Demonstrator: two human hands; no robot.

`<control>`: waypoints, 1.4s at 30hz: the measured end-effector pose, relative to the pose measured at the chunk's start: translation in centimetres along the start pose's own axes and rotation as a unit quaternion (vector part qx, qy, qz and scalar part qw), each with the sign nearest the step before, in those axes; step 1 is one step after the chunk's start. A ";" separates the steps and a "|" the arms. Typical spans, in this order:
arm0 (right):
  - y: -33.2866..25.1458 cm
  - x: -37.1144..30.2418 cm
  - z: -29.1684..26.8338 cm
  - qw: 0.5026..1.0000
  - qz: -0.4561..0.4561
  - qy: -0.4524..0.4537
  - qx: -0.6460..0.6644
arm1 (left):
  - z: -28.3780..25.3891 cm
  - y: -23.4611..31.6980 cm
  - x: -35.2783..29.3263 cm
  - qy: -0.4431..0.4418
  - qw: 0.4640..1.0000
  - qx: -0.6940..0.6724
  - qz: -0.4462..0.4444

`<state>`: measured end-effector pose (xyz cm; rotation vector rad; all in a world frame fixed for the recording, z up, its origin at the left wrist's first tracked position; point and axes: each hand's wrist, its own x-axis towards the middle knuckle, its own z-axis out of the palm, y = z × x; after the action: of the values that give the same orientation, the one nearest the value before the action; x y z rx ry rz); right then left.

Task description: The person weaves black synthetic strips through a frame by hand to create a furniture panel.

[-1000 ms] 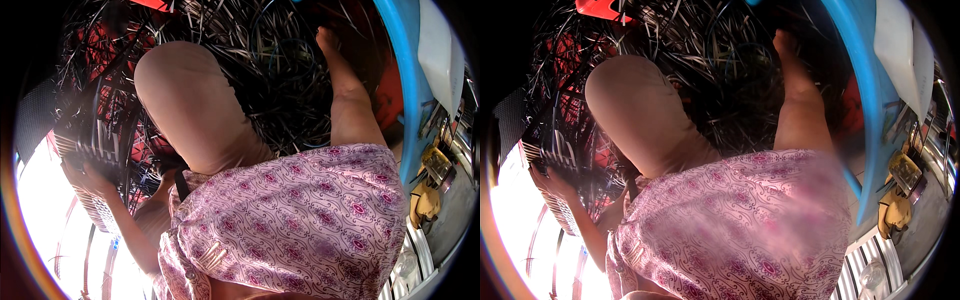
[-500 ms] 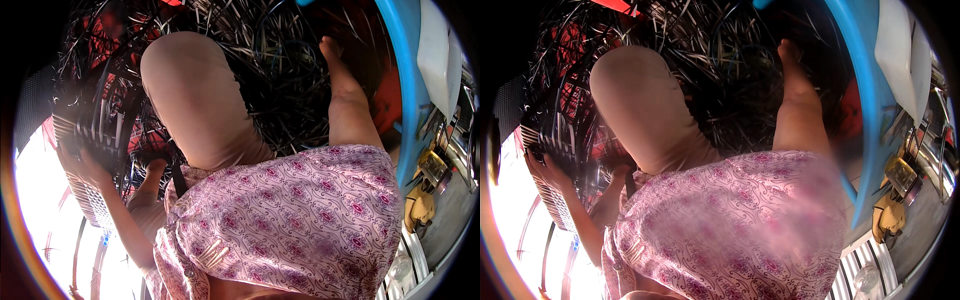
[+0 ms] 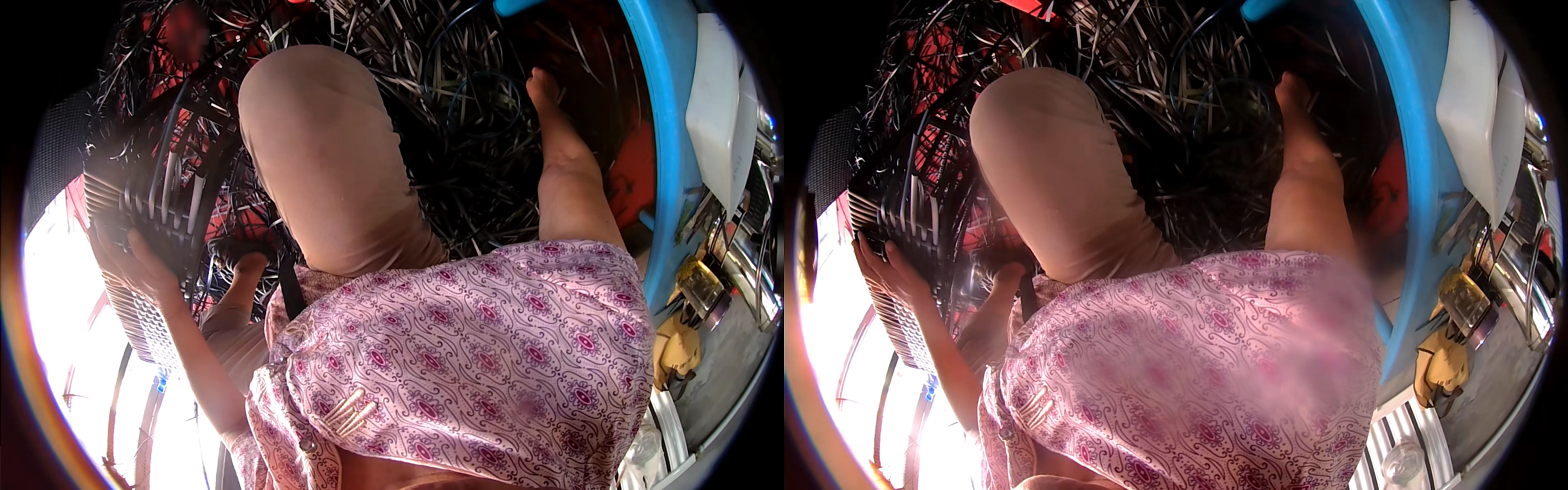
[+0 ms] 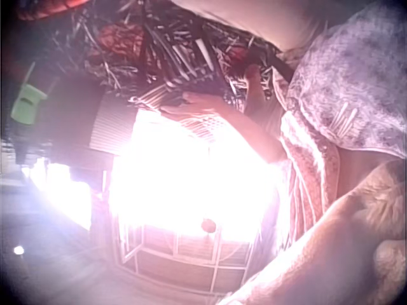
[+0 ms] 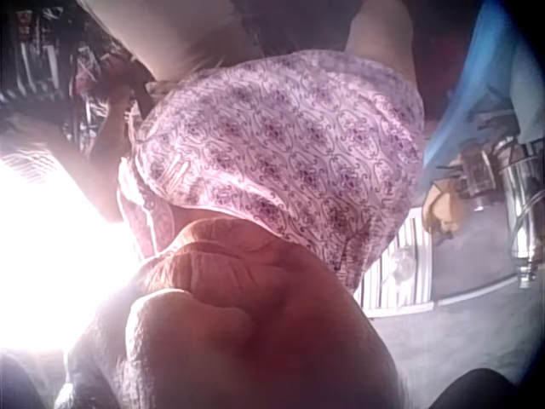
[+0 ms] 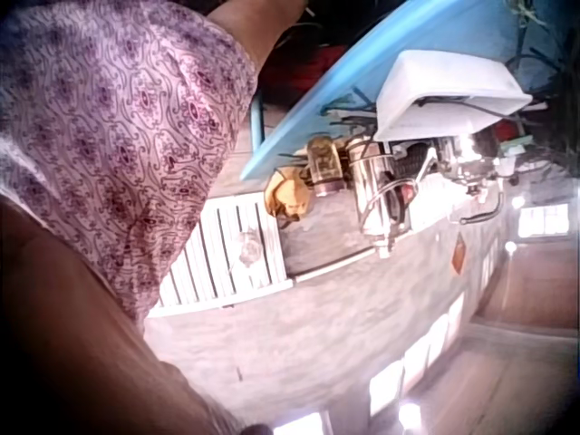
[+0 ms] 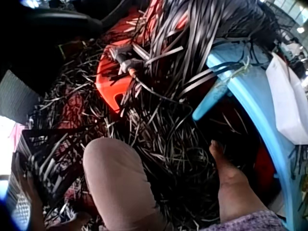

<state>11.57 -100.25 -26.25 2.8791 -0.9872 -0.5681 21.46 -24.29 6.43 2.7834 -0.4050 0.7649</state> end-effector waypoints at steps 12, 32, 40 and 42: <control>-0.4 -0.2 -0.3 1.000 -0.015 -0.006 -0.018 | -0.5 -0.3 0.0 -0.003 1.000 -0.005 0.002; -1.4 -8.5 -10.6 0.787 0.062 -0.087 0.608 | 3.6 -0.5 -2.9 -0.006 0.998 0.061 -0.025; -14.3 -18.3 -24.7 0.842 -0.143 -0.047 0.519 | 4.7 2.7 -6.5 -0.001 0.999 0.050 -0.012; -17.3 -20.2 -28.4 0.828 -0.190 -0.026 0.527 | 6.1 4.3 -8.3 0.001 0.998 0.050 -0.033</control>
<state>17.07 -76.49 4.01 4.1220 -0.9082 -0.0595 16.07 -28.37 -2.46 2.8719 -0.2808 0.7925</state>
